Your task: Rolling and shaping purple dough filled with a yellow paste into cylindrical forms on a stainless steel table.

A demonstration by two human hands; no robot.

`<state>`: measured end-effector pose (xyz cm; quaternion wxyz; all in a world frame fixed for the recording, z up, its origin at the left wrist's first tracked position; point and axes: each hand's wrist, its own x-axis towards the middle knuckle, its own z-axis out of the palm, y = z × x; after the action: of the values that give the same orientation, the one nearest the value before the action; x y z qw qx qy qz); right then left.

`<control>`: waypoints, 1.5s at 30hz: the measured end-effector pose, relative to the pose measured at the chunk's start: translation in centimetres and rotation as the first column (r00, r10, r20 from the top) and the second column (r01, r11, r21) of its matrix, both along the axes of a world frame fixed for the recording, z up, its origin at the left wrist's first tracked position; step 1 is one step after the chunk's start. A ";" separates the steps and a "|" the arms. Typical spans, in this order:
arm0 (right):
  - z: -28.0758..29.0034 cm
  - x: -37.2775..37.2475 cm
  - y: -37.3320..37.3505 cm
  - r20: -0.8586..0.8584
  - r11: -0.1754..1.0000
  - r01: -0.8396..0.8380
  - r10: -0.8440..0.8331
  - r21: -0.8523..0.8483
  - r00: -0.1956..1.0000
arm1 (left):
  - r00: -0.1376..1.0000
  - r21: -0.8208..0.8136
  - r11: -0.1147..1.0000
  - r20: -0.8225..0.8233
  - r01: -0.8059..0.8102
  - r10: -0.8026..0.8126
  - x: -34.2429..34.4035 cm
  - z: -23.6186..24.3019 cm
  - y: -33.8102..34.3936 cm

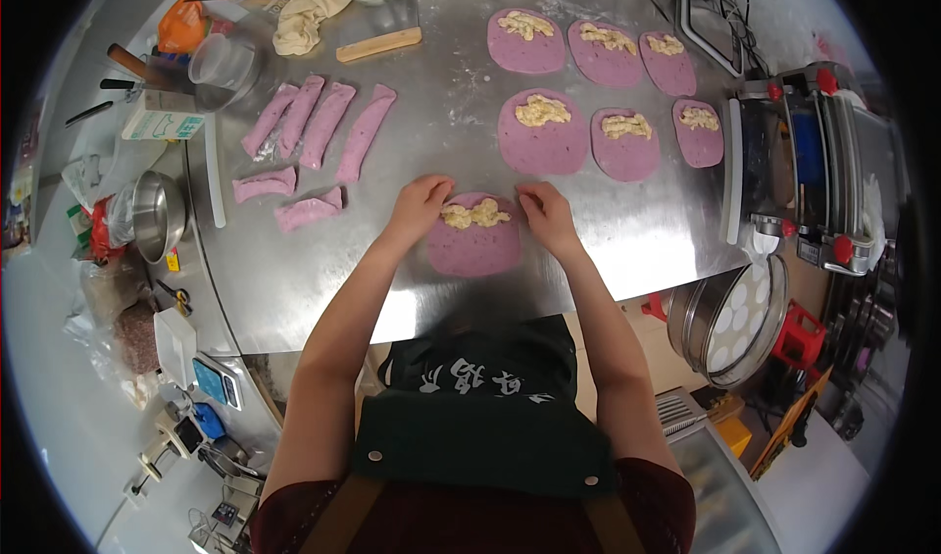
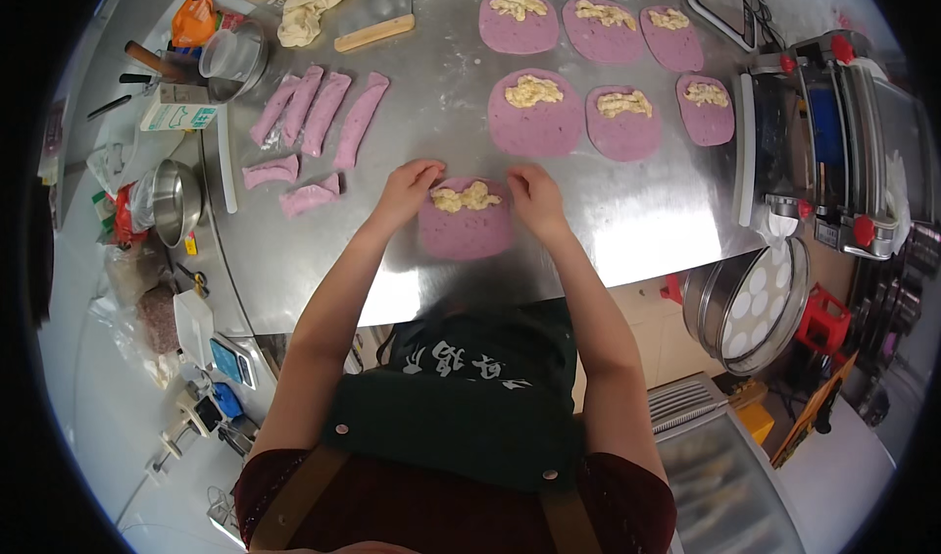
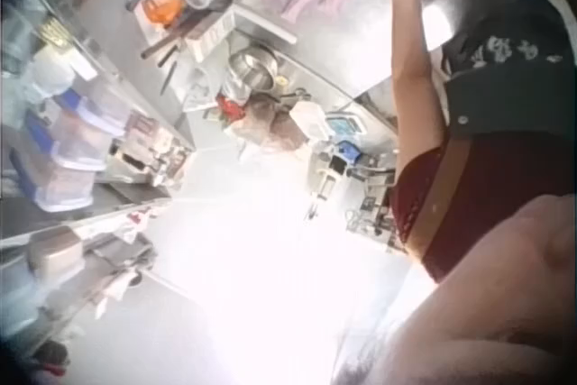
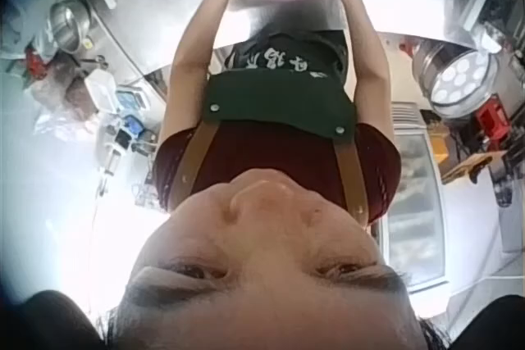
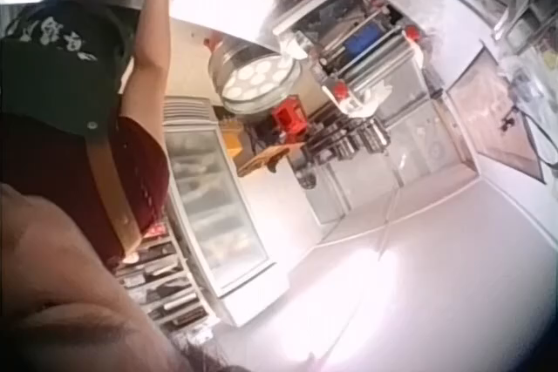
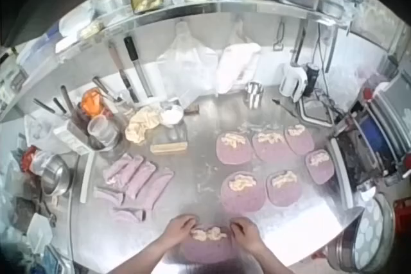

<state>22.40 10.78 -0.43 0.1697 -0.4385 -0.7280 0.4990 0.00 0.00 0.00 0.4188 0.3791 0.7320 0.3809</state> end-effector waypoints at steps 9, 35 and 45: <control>3.1 -0.5 10.5 -0.130 0.997 0.028 -0.018 0.074 0.991 | 0.981 0.111 0.979 -0.071 -0.170 0.179 -2.0 2.2 9.0; 0.6 -15.3 33.0 0.182 0.935 -0.342 0.322 0.095 0.929 | 0.954 -0.149 0.977 -0.238 0.150 -0.183 -8.2 1.7 33.8; 1.7 -14.7 31.8 0.196 0.911 -0.383 0.351 0.156 0.915 | 0.840 -0.074 0.958 -0.465 0.278 -0.280 -7.8 1.1 33.2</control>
<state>7.72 42.57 1.25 0.0536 -0.3146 -0.8535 0.4119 -7.84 33.17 1.12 0.2801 0.5618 0.7493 0.2109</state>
